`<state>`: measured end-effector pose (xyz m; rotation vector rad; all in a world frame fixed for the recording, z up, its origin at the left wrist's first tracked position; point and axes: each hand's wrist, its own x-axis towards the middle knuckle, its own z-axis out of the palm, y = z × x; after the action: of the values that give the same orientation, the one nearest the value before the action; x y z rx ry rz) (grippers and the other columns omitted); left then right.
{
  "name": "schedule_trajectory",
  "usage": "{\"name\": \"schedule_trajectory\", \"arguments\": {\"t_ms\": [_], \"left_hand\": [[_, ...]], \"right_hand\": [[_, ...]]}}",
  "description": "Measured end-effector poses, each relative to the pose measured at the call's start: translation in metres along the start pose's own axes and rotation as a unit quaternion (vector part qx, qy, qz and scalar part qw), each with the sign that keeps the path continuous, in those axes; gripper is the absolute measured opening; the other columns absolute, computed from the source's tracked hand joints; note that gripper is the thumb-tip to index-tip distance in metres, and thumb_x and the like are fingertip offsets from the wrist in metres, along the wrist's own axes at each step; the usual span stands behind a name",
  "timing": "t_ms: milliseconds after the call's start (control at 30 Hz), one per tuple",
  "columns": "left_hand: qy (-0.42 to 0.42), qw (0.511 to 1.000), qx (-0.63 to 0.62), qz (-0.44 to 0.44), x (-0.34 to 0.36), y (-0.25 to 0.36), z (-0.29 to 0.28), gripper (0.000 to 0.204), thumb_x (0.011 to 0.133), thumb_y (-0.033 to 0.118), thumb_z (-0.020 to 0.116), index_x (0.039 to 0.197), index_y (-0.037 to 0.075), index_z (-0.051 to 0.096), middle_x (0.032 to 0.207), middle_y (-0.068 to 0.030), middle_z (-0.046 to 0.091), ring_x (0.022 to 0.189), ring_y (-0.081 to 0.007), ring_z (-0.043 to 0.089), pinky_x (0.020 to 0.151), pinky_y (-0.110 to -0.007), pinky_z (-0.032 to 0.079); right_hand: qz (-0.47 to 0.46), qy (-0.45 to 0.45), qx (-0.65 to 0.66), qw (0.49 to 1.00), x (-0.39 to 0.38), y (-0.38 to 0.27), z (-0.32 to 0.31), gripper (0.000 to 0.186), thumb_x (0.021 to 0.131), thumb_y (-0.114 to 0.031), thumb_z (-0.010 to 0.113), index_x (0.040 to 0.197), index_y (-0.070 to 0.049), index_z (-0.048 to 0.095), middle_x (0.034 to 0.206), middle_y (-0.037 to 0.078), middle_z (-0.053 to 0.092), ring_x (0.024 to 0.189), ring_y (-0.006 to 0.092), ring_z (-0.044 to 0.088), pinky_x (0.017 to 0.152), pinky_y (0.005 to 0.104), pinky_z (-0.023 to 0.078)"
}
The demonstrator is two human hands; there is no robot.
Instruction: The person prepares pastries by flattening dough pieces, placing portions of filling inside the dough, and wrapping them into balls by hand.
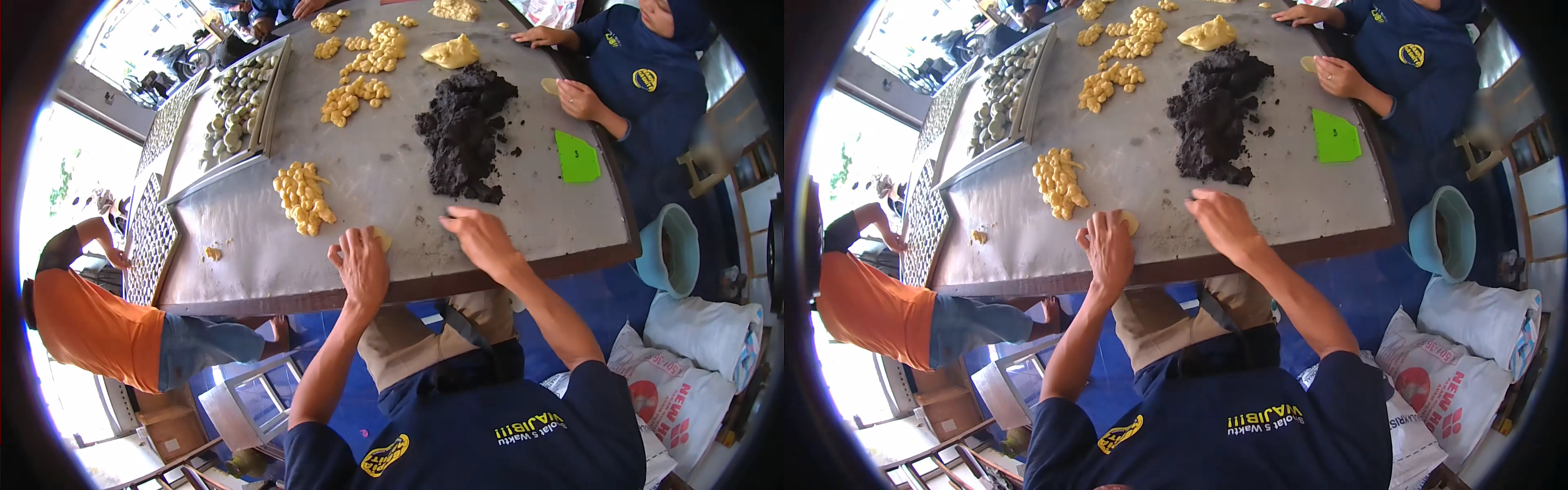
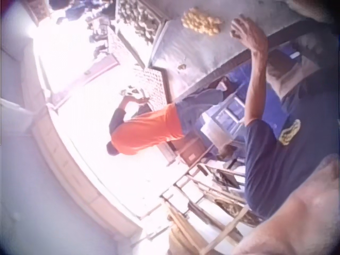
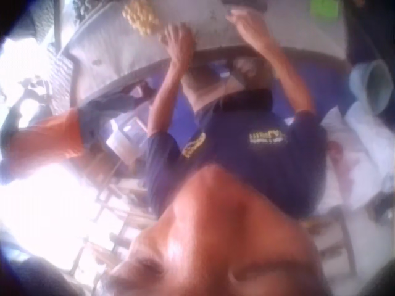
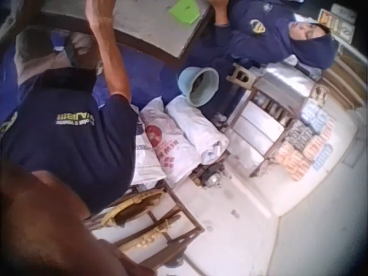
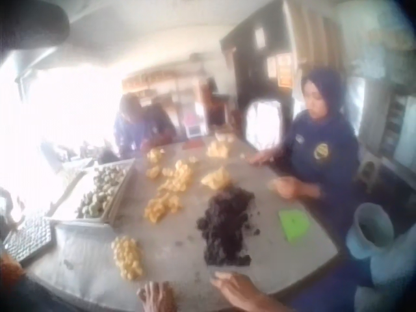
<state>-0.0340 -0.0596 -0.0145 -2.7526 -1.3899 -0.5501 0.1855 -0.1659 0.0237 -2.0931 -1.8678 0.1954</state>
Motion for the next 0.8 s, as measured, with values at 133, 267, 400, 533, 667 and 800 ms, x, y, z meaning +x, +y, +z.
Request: {"name": "schedule_trajectory", "arguments": {"t_ms": [133,267,400,533,667,800], "left_hand": [[0.023,0.985,-0.153,-0.082,0.003,-0.004,-0.007,0.015,0.100,0.018,0.059,0.107,0.005,0.060,0.106,-0.0127,0.062,0.107,-0.0321,0.058,0.093,-0.046,0.041],[0.031,0.911,-0.375,-0.168,-0.006,-0.013,-0.006,0.015,0.100,0.014,0.063,0.108,0.001,0.065,0.099,-0.0129,0.070,0.091,-0.0262,0.066,0.083,-0.041,0.050],[-0.003,0.796,-0.559,-0.232,-0.004,-0.011,-0.011,0.027,0.102,0.018,0.066,0.115,-0.005,0.070,0.094,-0.0132,0.076,0.084,-0.0141,0.070,0.074,-0.030,0.056],[-0.056,0.773,-0.581,-0.249,0.000,0.017,-0.017,0.032,0.104,0.021,0.064,0.120,-0.005,0.070,0.096,-0.0094,0.075,0.087,-0.0117,0.069,0.079,-0.027,0.057],[-0.017,0.813,-0.565,-0.138,0.000,0.058,-0.019,0.028,0.105,0.018,0.060,0.111,-0.006,0.072,0.095,-0.0154,0.077,0.084,-0.0163,0.073,0.075,-0.028,0.057],[-0.162,0.795,-0.556,-0.183,0.021,0.033,-0.017,0.020,0.090,0.013,0.072,0.103,-0.002,0.072,0.085,-0.0163,0.076,0.079,-0.0223,0.075,0.070,-0.039,0.057]], "right_hand": [[-0.155,0.073,-0.031,0.985,-0.008,-0.031,0.043,0.015,0.089,-0.006,0.060,0.098,-0.002,0.071,0.126,0.012,0.066,0.118,0.0258,0.065,0.086,0.0360,0.062],[-0.209,0.002,0.024,0.978,-0.044,-0.036,0.020,0.039,0.088,-0.005,0.058,0.125,-0.009,0.070,0.137,0.009,0.063,0.125,0.0263,0.061,0.093,0.0323,0.060],[-0.148,0.042,0.044,0.987,-0.047,-0.020,0.013,0.041,0.088,-0.002,0.060,0.129,-0.003,0.065,0.130,0.014,0.064,0.120,0.0306,0.062,0.096,0.0369,0.056],[0.004,0.149,0.283,0.947,-0.025,-0.053,0.007,0.041,0.088,0.005,0.059,0.129,0.002,0.061,0.115,0.023,0.064,0.109,0.0386,0.062,0.095,0.0432,0.052],[0.035,0.160,0.268,0.949,-0.010,-0.052,0.018,0.038,0.087,0.004,0.064,0.125,0.004,0.063,0.112,0.023,0.066,0.098,0.0414,0.063,0.089,0.0451,0.052],[-0.018,0.181,0.245,0.952,-0.010,-0.052,0.005,0.035,0.085,0.002,0.068,0.120,0.000,0.070,0.115,0.024,0.069,0.102,0.0401,0.063,0.091,0.0435,0.053]]}}
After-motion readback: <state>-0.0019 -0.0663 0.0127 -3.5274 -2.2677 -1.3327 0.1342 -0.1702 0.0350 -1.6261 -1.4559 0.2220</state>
